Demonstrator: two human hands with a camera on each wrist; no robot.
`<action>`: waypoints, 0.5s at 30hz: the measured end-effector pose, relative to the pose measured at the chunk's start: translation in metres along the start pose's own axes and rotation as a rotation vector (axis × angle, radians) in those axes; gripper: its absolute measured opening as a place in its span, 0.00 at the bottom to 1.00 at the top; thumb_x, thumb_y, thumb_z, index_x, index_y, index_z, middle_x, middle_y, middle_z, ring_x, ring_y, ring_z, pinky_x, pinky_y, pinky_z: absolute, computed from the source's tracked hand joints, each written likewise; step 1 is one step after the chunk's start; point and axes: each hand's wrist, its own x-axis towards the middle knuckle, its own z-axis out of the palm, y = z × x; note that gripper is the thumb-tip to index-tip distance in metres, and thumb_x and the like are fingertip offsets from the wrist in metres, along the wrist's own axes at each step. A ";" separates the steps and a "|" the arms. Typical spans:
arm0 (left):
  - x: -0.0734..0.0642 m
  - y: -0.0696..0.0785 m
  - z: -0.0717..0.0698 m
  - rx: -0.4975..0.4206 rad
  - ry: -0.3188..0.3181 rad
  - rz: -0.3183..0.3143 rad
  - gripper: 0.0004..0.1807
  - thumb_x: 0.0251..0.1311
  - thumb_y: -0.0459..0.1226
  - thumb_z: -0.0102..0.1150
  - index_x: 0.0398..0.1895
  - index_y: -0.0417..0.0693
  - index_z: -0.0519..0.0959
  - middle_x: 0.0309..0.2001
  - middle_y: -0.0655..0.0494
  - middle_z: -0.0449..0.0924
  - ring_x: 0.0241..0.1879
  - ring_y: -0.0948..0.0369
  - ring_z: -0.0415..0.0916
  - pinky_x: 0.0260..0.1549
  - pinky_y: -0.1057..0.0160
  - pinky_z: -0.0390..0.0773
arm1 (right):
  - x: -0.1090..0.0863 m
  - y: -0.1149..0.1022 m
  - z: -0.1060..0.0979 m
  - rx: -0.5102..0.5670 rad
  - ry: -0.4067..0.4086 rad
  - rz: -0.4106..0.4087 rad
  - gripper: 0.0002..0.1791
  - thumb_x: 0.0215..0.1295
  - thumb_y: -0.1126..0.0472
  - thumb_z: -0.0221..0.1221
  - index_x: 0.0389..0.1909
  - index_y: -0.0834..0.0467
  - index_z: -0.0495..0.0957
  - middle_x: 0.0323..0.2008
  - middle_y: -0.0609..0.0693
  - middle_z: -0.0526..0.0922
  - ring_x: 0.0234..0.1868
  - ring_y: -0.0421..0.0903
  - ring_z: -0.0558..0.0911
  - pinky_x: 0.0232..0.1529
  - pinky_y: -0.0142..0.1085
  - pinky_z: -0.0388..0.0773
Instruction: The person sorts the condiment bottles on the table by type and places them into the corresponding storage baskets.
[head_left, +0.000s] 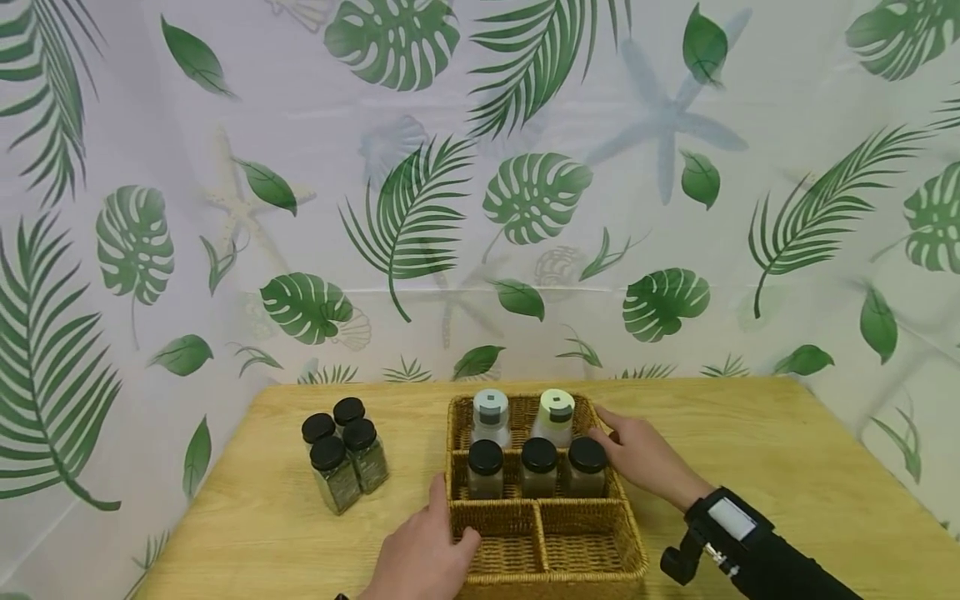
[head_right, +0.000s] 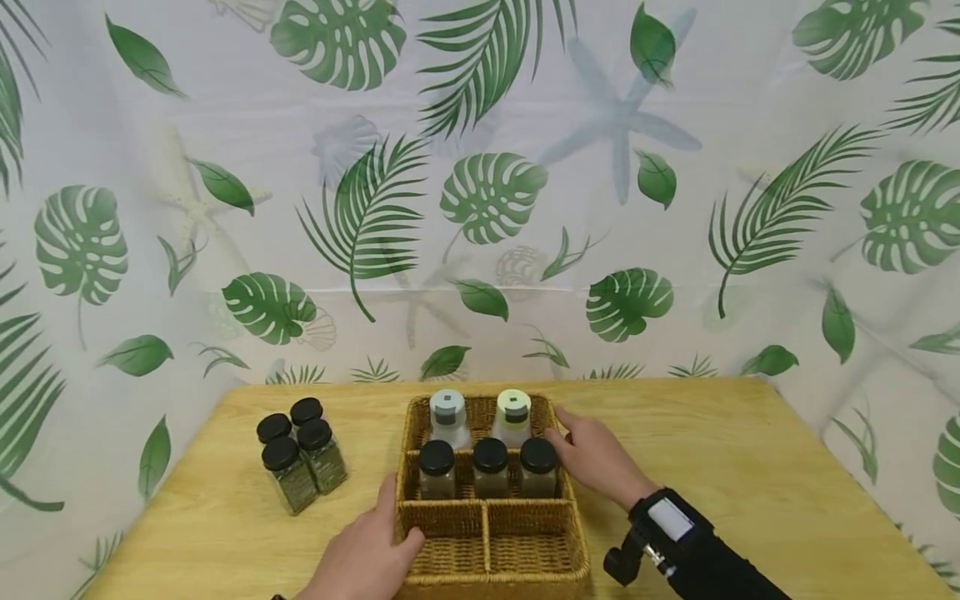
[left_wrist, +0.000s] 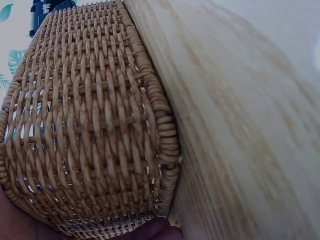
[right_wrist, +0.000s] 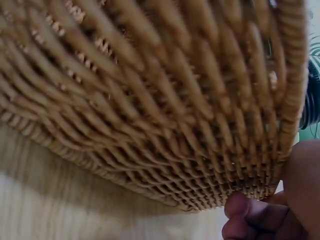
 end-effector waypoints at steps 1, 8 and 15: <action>0.000 0.000 0.001 -0.003 -0.004 0.002 0.47 0.60 0.52 0.50 0.73 0.32 0.46 0.26 0.48 0.80 0.14 0.55 0.69 0.13 0.52 0.68 | -0.001 0.001 0.001 0.010 -0.004 0.012 0.32 0.73 0.51 0.48 0.70 0.64 0.57 0.07 0.42 0.58 0.08 0.39 0.53 0.12 0.31 0.54; 0.001 -0.003 0.000 -0.002 -0.007 0.012 0.45 0.61 0.52 0.48 0.73 0.33 0.47 0.27 0.48 0.79 0.16 0.55 0.71 0.15 0.52 0.68 | -0.003 0.000 0.006 0.081 -0.020 0.029 0.31 0.76 0.53 0.44 0.70 0.69 0.54 0.06 0.42 0.57 0.08 0.39 0.52 0.12 0.32 0.56; 0.001 -0.002 -0.009 0.036 0.005 0.031 0.44 0.62 0.55 0.49 0.71 0.33 0.54 0.50 0.40 0.79 0.36 0.48 0.78 0.28 0.47 0.77 | -0.002 -0.004 0.007 0.077 -0.013 0.045 0.28 0.76 0.57 0.43 0.69 0.70 0.55 0.07 0.42 0.56 0.09 0.40 0.51 0.13 0.33 0.56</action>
